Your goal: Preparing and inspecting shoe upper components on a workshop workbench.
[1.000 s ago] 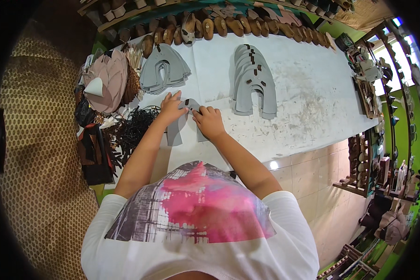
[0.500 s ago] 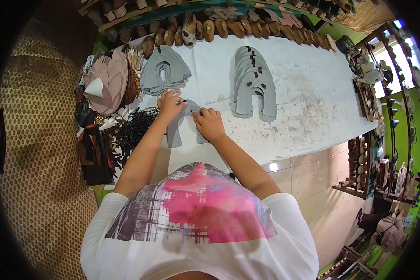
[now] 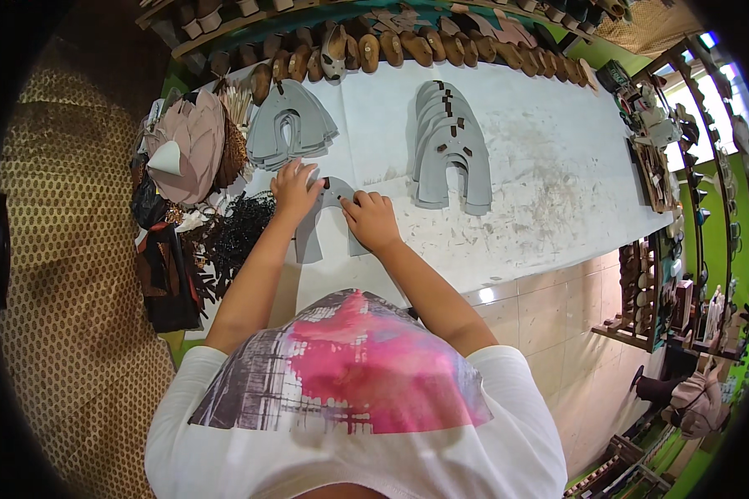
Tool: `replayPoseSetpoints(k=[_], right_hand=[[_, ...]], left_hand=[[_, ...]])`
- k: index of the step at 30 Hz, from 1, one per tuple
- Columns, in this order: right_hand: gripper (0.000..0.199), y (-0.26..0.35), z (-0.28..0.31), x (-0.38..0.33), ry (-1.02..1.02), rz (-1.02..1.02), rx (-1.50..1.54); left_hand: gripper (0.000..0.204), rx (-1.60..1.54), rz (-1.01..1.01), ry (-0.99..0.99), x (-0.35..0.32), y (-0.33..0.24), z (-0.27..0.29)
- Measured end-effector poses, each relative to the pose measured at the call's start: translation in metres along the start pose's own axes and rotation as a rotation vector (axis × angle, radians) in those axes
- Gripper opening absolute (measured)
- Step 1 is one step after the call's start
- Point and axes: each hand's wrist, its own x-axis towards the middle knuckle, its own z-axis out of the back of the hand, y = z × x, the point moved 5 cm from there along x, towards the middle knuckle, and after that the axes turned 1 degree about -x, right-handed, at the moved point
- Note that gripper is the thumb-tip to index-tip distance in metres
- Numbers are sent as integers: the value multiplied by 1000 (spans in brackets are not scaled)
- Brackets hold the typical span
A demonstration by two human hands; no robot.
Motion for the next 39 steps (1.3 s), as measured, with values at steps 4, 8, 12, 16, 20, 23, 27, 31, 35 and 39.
replayPoseSetpoints(k=[4,8,12,16,20,23,27,31,35,39], right_hand=[[24,-7,-1,-2,32,-29,-4],[30,1,3,3,3,-7,-52],[41,10,-5,12,195,4,-189],[36,18,-9,13,170,-30,-206],[39,17,-14,21,187,-5,-231],[44,13,-21,25,89,40,-160],[47,10,-30,22,266,39,-204],[47,8,-30,21,285,19,-186],[48,3,-27,19,352,-13,-127],[48,-1,-16,-3,329,-51,-180]], left_hand=[[24,226,-308,3,-34,-25,20],[25,269,-324,-31,-54,-28,24],[27,295,-279,-27,-54,-34,22],[28,329,-266,28,-52,-37,20],[34,327,-211,116,-46,-39,23],[45,300,-209,66,-45,-30,9],[55,368,-223,69,-53,-22,-7],[56,363,-199,47,-55,-20,-12],[57,332,-183,85,-59,-23,-5],[63,349,-147,145,-90,-22,1]])
